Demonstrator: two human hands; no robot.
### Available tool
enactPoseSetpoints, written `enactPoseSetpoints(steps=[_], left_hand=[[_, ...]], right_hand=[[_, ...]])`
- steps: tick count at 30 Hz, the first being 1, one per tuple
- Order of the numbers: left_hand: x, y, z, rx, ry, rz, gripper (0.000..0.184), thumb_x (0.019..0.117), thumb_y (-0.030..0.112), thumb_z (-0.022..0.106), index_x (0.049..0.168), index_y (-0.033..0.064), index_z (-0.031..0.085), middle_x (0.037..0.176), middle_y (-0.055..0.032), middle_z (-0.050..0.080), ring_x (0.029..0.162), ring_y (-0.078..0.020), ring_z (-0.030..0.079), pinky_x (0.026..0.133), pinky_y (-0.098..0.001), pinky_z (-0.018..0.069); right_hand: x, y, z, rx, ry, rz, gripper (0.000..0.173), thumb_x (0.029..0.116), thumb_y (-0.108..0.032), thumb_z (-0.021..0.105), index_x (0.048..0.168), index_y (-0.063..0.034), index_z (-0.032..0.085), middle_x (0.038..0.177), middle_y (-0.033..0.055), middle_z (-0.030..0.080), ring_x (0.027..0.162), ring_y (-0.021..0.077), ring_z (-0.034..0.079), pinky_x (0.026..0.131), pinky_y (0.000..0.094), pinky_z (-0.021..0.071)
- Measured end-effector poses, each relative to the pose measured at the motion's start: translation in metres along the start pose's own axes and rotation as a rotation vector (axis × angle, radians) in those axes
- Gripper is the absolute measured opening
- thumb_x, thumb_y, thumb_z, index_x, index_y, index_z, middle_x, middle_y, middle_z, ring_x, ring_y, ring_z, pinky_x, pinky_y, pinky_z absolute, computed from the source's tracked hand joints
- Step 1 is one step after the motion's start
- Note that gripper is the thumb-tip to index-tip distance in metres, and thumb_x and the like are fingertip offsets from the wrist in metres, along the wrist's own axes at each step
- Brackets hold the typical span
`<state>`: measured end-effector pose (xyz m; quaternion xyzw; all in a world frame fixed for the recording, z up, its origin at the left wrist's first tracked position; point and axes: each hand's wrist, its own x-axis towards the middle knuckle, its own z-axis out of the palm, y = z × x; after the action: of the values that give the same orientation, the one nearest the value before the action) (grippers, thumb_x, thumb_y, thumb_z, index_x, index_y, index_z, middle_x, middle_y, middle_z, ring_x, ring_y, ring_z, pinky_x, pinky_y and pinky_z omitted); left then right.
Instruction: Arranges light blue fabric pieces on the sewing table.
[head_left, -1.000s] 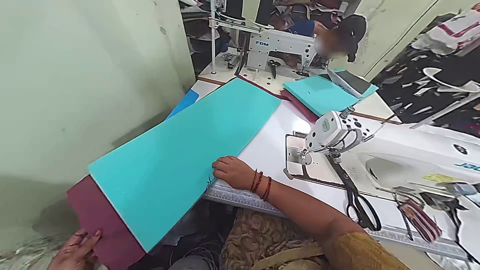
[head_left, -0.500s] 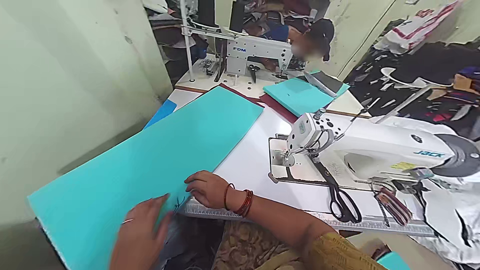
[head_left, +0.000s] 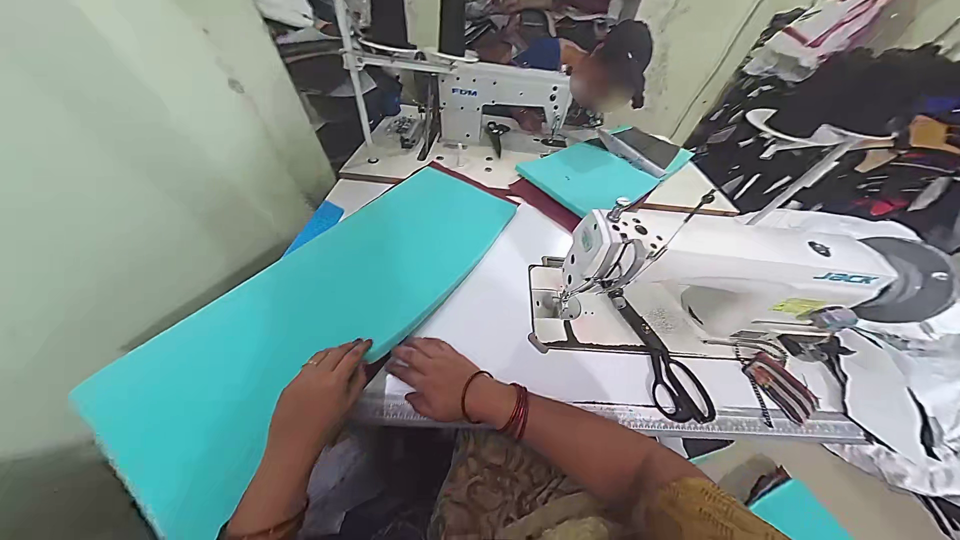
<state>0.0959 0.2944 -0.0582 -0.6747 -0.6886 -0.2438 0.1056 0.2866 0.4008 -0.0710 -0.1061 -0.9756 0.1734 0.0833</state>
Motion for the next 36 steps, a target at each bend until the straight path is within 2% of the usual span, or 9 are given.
enactPoseSetpoints(steps=[3,10,20,24,27,29,32,34,36], left_hand=[[-0.001,0.000,-0.002,0.006,-0.002,-0.016,0.030,0.0962,0.006,0.054,0.117,0.0002,0.074,0.116,-0.0210,0.074,0.107,-0.0449,0.071,0.088,-0.0606,0.0559],[0.009,0.008,-0.002,0.132,0.088,-0.024,0.031,0.0983,0.009,0.052,0.119,0.0041,0.075,0.116,-0.0179,0.074,0.106,-0.0437,0.071,0.081,-0.0571,0.0580],[0.014,0.017,0.018,0.187,0.042,-0.115,0.028,0.0975,0.005,0.056,0.119,0.0027,0.074,0.119,-0.0216,0.073,0.110,-0.0478,0.069,0.081,-0.0617,0.0561],[0.017,0.019,0.020,0.193,0.000,-0.083,0.026,0.0968,0.004,0.059,0.118,0.0019,0.074,0.119,-0.0217,0.072,0.110,-0.0490,0.068,0.079,-0.0621,0.0565],[0.009,0.013,0.024,0.196,0.047,-0.035,0.027,0.0971,0.006,0.058,0.117,0.0014,0.075,0.119,-0.0220,0.073,0.110,-0.0491,0.068,0.080,-0.0625,0.0568],[0.000,0.008,0.026,0.194,0.088,0.000,0.030,0.0956,0.007,0.054,0.115,-0.0007,0.075,0.117,-0.0233,0.073,0.109,-0.0502,0.068,0.084,-0.0628,0.0563],[-0.017,0.004,0.017,0.146,0.047,0.002,0.034,0.0929,0.008,0.052,0.117,-0.0042,0.073,0.122,-0.0279,0.069,0.113,-0.0546,0.065,0.092,-0.0656,0.0520],[-0.028,0.002,0.003,0.085,-0.030,-0.022,0.034,0.0920,0.007,0.056,0.118,-0.0085,0.070,0.124,-0.0329,0.066,0.116,-0.0587,0.061,0.098,-0.0675,0.0476],[-0.032,0.008,-0.016,0.083,-0.079,-0.122,0.031,0.0895,0.008,0.060,0.112,-0.0107,0.070,0.120,-0.0348,0.066,0.115,-0.0585,0.061,0.098,-0.0670,0.0471]], right_hand=[[0.004,0.001,-0.003,-0.021,-0.105,0.042,0.058,0.1015,-0.030,0.053,0.155,-0.0097,0.045,0.160,0.0171,0.043,0.150,0.0376,0.036,0.118,0.0565,0.0297],[0.005,0.002,-0.005,-0.037,-0.124,0.045,0.059,0.1021,-0.031,0.050,0.157,-0.0106,0.042,0.161,0.0137,0.042,0.150,0.0367,0.035,0.117,0.0570,0.0301],[0.005,0.004,-0.007,-0.017,-0.136,0.032,0.059,0.1029,-0.031,0.050,0.157,-0.0092,0.041,0.165,0.0152,0.035,0.150,0.0381,0.034,0.117,0.0570,0.0294],[0.006,0.004,-0.008,0.002,-0.148,0.044,0.058,0.1029,-0.031,0.052,0.157,-0.0104,0.043,0.165,0.0165,0.034,0.150,0.0387,0.034,0.118,0.0576,0.0285],[0.006,0.004,-0.008,0.017,-0.152,0.042,0.057,0.1028,-0.030,0.053,0.156,-0.0100,0.045,0.165,0.0152,0.036,0.150,0.0389,0.034,0.118,0.0579,0.0287],[0.004,0.003,-0.010,0.040,-0.149,0.034,0.053,0.1038,-0.030,0.054,0.151,-0.0076,0.051,0.161,0.0146,0.042,0.149,0.0380,0.037,0.119,0.0572,0.0295],[-0.009,0.009,-0.011,0.171,0.089,-0.013,0.038,0.1029,-0.025,0.056,0.131,-0.0028,0.068,0.132,0.0167,0.067,0.131,0.0365,0.057,0.109,0.0540,0.0422],[-0.015,0.018,-0.009,0.227,0.379,-0.063,0.028,0.0985,-0.018,0.059,0.115,-0.0018,0.075,0.113,0.0165,0.074,0.116,0.0369,0.066,0.098,0.0529,0.0504],[-0.013,0.030,-0.012,0.257,0.578,-0.076,0.024,0.0959,-0.015,0.060,0.106,-0.0026,0.078,0.106,0.0145,0.075,0.109,0.0357,0.069,0.093,0.0515,0.0526]])
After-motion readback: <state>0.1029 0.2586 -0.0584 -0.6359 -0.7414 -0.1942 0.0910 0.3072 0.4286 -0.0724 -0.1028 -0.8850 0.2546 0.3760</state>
